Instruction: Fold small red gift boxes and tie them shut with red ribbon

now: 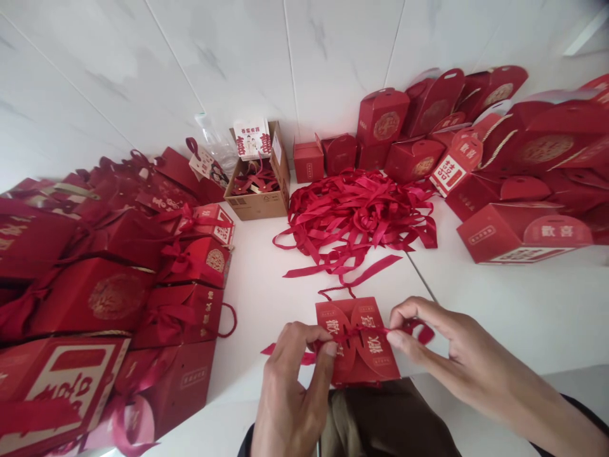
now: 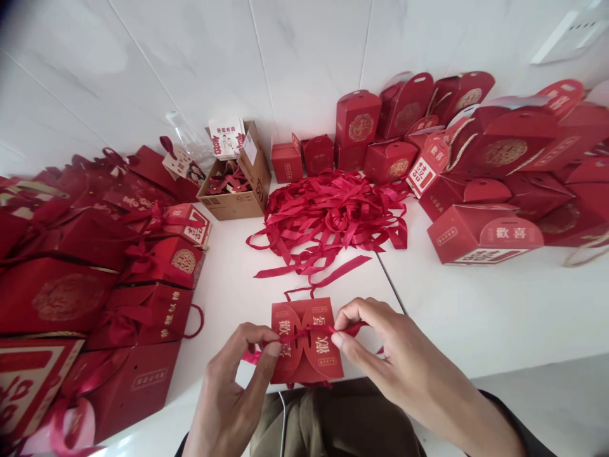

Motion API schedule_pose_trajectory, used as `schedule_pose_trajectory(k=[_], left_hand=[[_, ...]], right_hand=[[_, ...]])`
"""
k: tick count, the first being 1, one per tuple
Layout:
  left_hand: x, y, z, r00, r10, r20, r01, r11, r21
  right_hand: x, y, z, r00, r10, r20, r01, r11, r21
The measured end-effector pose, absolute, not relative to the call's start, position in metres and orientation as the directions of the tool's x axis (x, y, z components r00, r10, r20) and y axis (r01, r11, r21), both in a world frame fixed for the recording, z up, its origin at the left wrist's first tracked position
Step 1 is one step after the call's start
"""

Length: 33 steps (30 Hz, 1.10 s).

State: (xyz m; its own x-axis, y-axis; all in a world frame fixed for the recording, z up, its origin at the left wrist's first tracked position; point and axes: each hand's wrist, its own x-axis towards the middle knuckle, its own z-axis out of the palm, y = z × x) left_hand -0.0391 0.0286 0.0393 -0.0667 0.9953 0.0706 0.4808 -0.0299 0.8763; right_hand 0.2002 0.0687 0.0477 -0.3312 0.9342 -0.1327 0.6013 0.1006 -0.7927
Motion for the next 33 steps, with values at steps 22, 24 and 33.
schedule_pose_trajectory(k=[22,24,33], left_hand=[[-0.065,0.035,0.035,0.031,0.951,0.308,0.704,-0.240,0.669],[-0.068,0.035,0.035,-0.030,0.934,0.356,0.738,-0.220,0.638],[-0.054,0.044,0.056,-0.220,0.974,0.056,0.354,0.027,0.935]], right_hand=[[0.205,0.081,0.053,-0.361,0.842,-0.401,0.622,-0.103,-0.777],[0.206,0.081,0.055,-0.360,0.840,-0.407,0.625,-0.106,-0.773],[0.190,0.080,0.082,-0.316,0.891,-0.327,0.378,-0.198,-0.905]])
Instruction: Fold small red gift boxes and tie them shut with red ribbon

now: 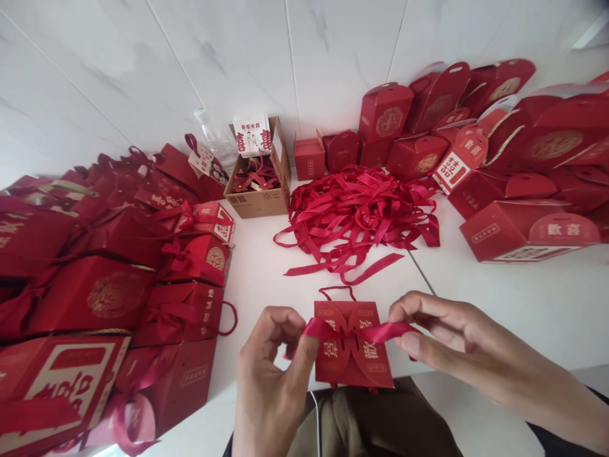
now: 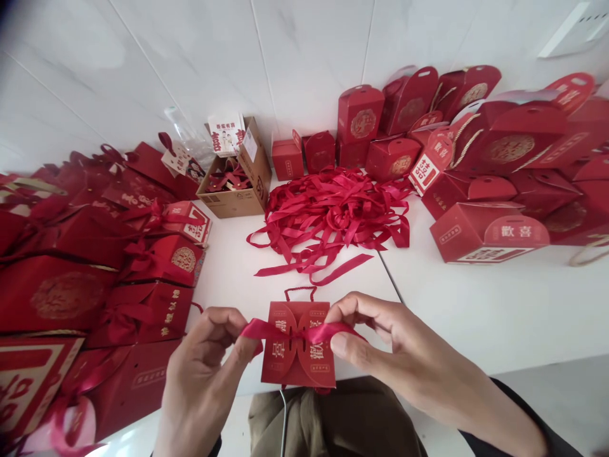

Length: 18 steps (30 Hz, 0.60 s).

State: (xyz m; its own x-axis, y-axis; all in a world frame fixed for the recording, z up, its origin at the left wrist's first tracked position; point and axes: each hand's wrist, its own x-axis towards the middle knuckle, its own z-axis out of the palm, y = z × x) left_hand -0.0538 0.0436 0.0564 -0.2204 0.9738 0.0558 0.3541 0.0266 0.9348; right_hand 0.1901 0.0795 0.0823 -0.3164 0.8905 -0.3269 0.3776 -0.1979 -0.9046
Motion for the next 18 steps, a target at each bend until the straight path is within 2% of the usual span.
schedule_pose_trajectory(k=[3,6,11,18], left_hand=[[-0.046,0.053,0.068,-0.162,0.982,-0.099,0.048,0.109,0.993],[-0.044,0.058,0.073,-0.052,0.984,-0.171,-0.122,0.164,0.979],[-0.045,0.061,0.074,0.056,0.978,-0.201,-0.181,0.207,0.961],[-0.034,0.065,0.077,0.057,0.989,-0.138,-0.189,0.146,0.971]], right_hand=[[0.187,0.082,0.087,-0.347,0.882,-0.319,0.250,-0.240,-0.938],[0.184,0.086,0.089,-0.394,0.868,-0.303,0.128,-0.275,-0.953],[0.176,0.091,0.088,-0.425,0.861,-0.278,-0.033,-0.322,-0.946],[0.165,0.095,0.078,-0.527,0.815,-0.243,-0.008,-0.291,-0.957]])
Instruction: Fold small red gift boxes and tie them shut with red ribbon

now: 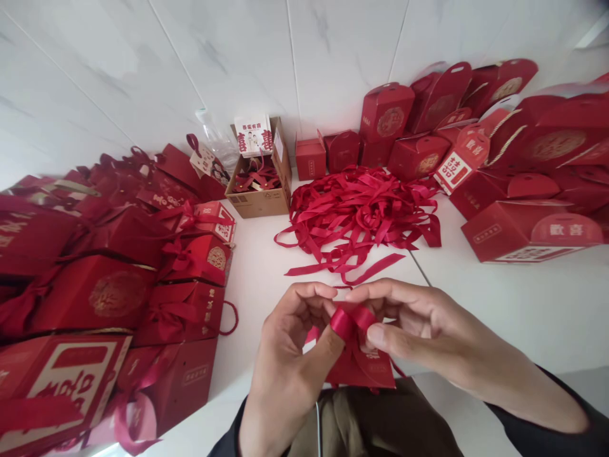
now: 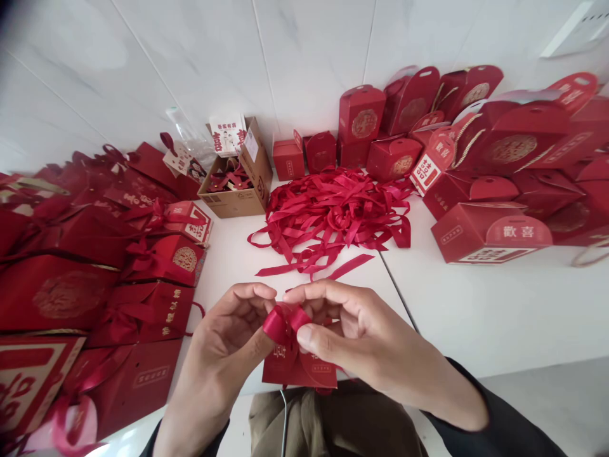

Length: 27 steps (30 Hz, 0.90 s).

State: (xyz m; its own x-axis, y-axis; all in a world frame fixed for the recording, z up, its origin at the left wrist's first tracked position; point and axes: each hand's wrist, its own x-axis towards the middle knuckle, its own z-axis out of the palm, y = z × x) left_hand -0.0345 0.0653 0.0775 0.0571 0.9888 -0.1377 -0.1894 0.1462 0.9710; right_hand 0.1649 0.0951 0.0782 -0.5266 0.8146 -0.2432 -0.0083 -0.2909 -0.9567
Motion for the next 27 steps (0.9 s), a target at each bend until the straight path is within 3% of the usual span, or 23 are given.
schedule_pose_trajectory(k=[6,13,17,22,27], left_hand=[[-0.029,0.067,0.077,0.009,0.992,-0.126,-0.211,0.125,0.970],[-0.030,0.066,0.072,0.018,0.992,-0.129,-0.216,0.130,0.968],[-0.031,0.064,0.075,0.055,0.995,-0.081,-0.032,0.083,0.996],[-0.034,0.055,0.071,0.103,0.991,0.085,0.329,-0.115,0.937],[-0.035,0.043,0.060,0.037,0.998,0.059,0.309,-0.068,0.949]], right_hand=[[0.154,0.093,0.084,-0.434,0.888,-0.150,0.148,-0.093,-0.985],[0.154,0.092,0.088,-0.442,0.891,-0.104,0.236,0.003,-0.972],[0.154,0.091,0.088,-0.405,0.914,-0.032,0.292,0.096,-0.952],[0.154,0.091,0.090,-0.359,0.932,-0.044,0.286,0.065,-0.956],[0.155,0.092,0.091,-0.329,0.942,-0.062,0.292,0.039,-0.956]])
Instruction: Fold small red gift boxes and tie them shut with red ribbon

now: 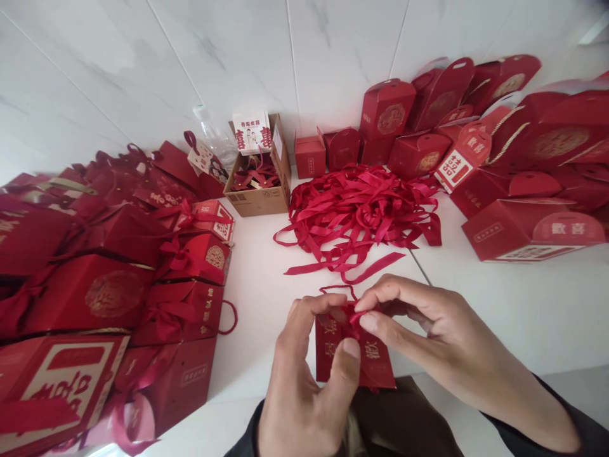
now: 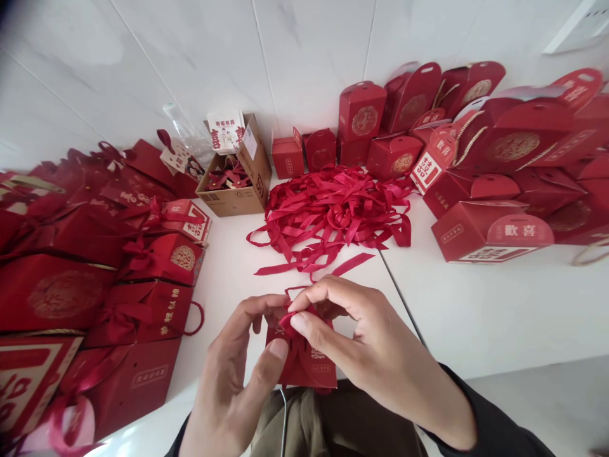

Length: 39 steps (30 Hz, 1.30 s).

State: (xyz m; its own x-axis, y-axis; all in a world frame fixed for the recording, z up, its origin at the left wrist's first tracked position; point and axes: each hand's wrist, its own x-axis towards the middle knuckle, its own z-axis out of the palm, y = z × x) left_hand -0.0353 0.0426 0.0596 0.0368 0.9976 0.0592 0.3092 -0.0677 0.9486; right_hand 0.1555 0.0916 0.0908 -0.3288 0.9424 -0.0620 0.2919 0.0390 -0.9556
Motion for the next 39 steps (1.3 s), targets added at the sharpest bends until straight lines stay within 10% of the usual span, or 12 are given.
schedule_pose_trajectory(k=[17,23,39], left_hand=[[-0.028,0.048,0.056,-0.164,0.983,0.079,0.200,-0.045,0.979],[-0.027,0.044,0.062,-0.182,0.983,0.031,0.195,0.005,0.981],[-0.020,0.063,0.070,0.029,0.963,-0.268,-0.132,0.269,0.954]], right_hand=[[0.181,0.098,0.077,-0.250,0.964,-0.091,0.470,0.038,-0.882],[0.191,0.096,0.084,-0.264,0.957,0.116,0.561,0.251,-0.789],[0.178,0.097,0.094,-0.498,0.858,0.126,0.343,0.328,-0.880]])
